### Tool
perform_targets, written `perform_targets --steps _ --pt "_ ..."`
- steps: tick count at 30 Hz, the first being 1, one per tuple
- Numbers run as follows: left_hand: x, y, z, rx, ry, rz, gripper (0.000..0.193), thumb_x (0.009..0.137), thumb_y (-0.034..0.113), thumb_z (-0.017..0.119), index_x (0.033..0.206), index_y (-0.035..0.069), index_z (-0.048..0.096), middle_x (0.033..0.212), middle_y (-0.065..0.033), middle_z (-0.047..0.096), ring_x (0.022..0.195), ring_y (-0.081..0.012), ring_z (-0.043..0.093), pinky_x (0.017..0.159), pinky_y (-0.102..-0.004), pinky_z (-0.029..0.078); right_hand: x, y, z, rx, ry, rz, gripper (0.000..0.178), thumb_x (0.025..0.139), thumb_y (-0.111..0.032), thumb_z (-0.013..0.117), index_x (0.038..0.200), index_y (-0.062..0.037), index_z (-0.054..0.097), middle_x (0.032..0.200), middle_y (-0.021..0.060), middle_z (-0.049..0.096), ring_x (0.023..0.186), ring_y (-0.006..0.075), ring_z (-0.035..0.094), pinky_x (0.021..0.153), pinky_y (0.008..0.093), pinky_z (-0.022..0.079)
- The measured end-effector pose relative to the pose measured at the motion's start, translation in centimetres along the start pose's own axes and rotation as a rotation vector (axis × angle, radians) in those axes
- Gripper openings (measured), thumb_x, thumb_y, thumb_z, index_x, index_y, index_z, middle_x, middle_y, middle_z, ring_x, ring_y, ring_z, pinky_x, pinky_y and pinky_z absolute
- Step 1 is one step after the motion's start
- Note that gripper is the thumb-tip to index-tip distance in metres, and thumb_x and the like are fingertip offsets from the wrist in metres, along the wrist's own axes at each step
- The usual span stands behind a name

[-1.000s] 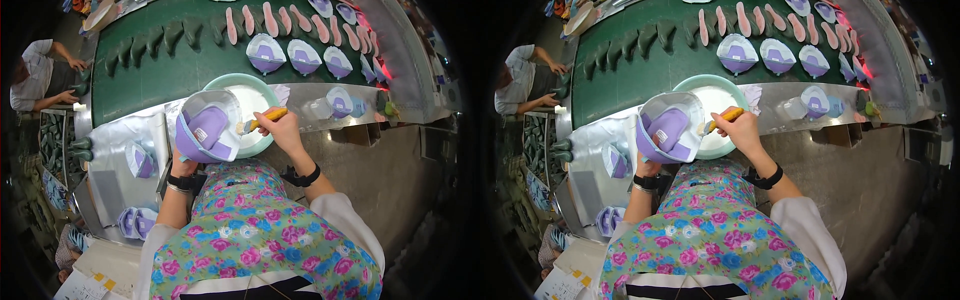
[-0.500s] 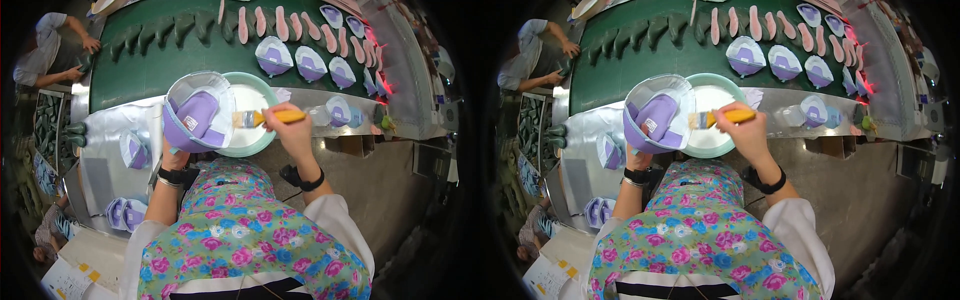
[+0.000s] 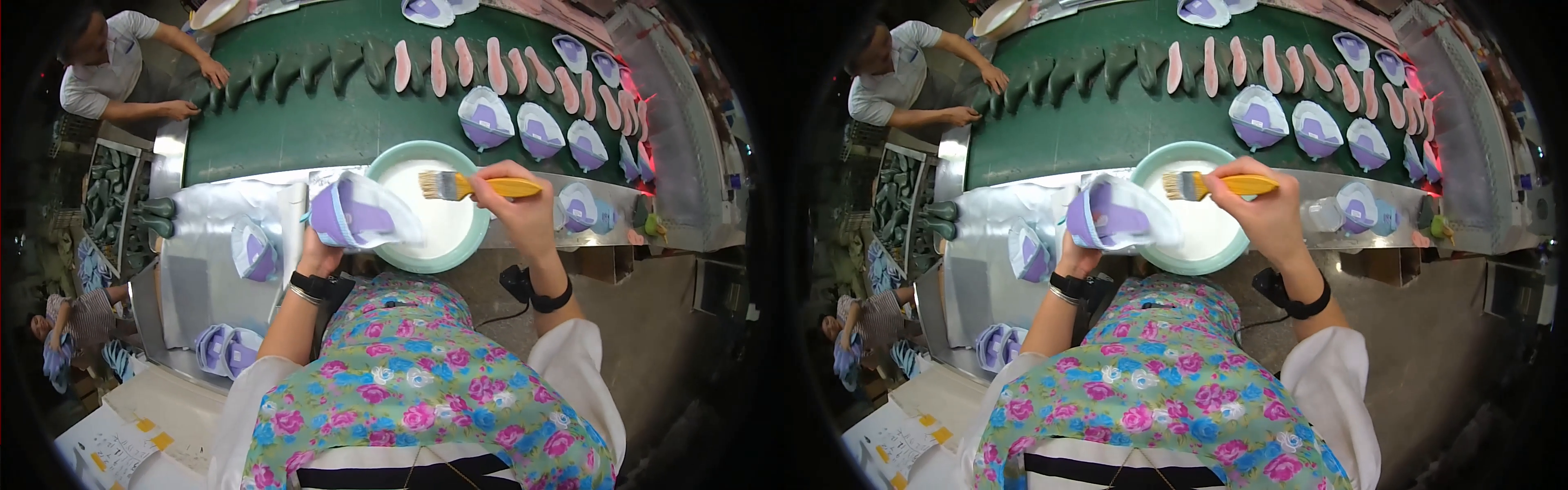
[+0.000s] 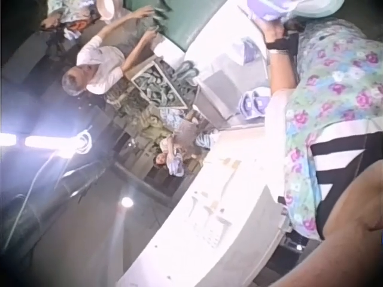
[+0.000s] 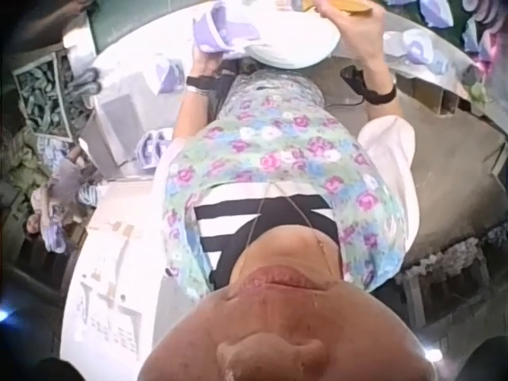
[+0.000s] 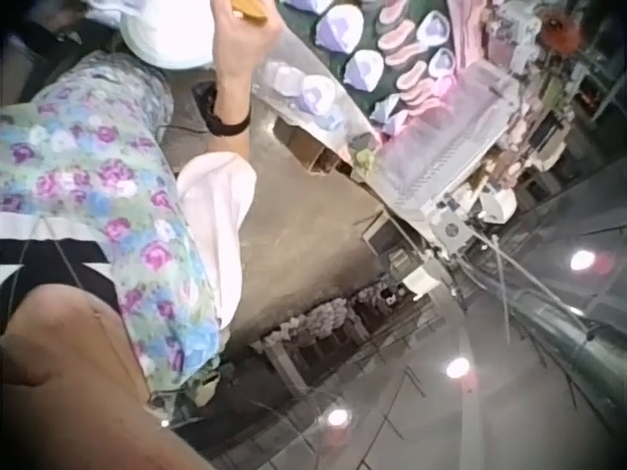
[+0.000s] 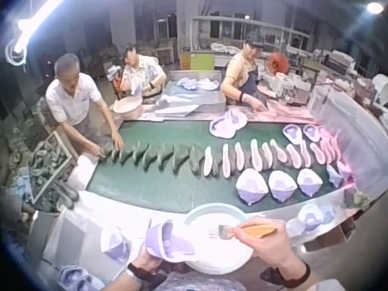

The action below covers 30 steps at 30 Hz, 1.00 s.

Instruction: Applying adhesive to shoe upper components using a brush and liquid from a bowl.

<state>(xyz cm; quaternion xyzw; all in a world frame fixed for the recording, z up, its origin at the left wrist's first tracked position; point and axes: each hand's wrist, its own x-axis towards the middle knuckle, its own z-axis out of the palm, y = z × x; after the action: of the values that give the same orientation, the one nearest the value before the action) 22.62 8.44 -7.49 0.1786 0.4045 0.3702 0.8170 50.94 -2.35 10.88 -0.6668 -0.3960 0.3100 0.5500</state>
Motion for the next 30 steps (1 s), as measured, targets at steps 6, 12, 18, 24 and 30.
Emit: perform_targets --steps 6,12,18,24,30 --pt "-0.7 0.3 4.7 -0.108 -0.270 -0.467 0.035 0.087 0.031 0.051 0.098 0.000 0.061 0.096 -0.0158 0.064 0.079 -0.0289 0.064 0.075 -0.0436 0.054 2.8 -1.3 5.5 0.099 -0.630 -0.391 0.011 0.079 -0.008 0.068 0.085 0.0009 0.066 0.078 0.0025 0.065 0.071 0.0060 0.058 0.061 0.0191 0.045" --pt "-0.3 -1.1 5.2 0.163 -0.270 -0.636 0.023 0.076 0.026 0.062 0.092 0.011 0.064 0.085 -0.0084 0.062 0.074 -0.0245 0.060 0.069 -0.0358 0.050 5.2 3.6 3.8 0.119 -0.410 0.020 0.012 0.080 -0.010 0.068 0.085 0.0003 0.065 0.074 0.0038 0.064 0.065 0.0078 0.058 0.058 0.0218 0.046" --pt "-0.6 1.4 7.8 0.093 -0.195 -0.455 0.032 0.078 0.018 0.063 0.106 0.005 0.059 0.101 -0.0094 0.062 0.091 -0.0217 0.060 0.084 -0.0368 0.049 2.6 9.6 -0.8 0.060 -0.204 0.305 0.020 0.083 -0.019 0.065 0.075 -0.0009 0.063 0.065 0.0022 0.062 0.058 0.0062 0.056 0.052 0.0218 0.045" --pt "6.2 2.2 2.1 0.691 -0.275 0.478 0.035 0.094 0.026 0.046 0.123 0.004 0.045 0.117 -0.0039 0.053 0.107 -0.0155 0.050 0.092 -0.0322 0.040 8.2 4.4 1.6 0.054 -0.291 -0.011 0.016 0.089 -0.014 0.055 0.087 0.0003 0.063 0.086 0.0058 0.063 0.078 0.0113 0.059 0.070 0.0254 0.048" --pt "6.8 5.3 11.5 0.705 -0.151 0.740 0.069 0.085 0.033 0.057 0.138 0.004 0.025 0.134 -0.0122 0.036 0.122 -0.0244 0.038 0.102 -0.0356 0.031 14.0 2.3 9.2 -0.436 -0.702 -0.313 0.040 0.067 -0.034 0.073 0.093 -0.0057 0.066 0.081 0.0164 0.065 0.072 0.0316 0.063 0.066 0.0362 0.049"
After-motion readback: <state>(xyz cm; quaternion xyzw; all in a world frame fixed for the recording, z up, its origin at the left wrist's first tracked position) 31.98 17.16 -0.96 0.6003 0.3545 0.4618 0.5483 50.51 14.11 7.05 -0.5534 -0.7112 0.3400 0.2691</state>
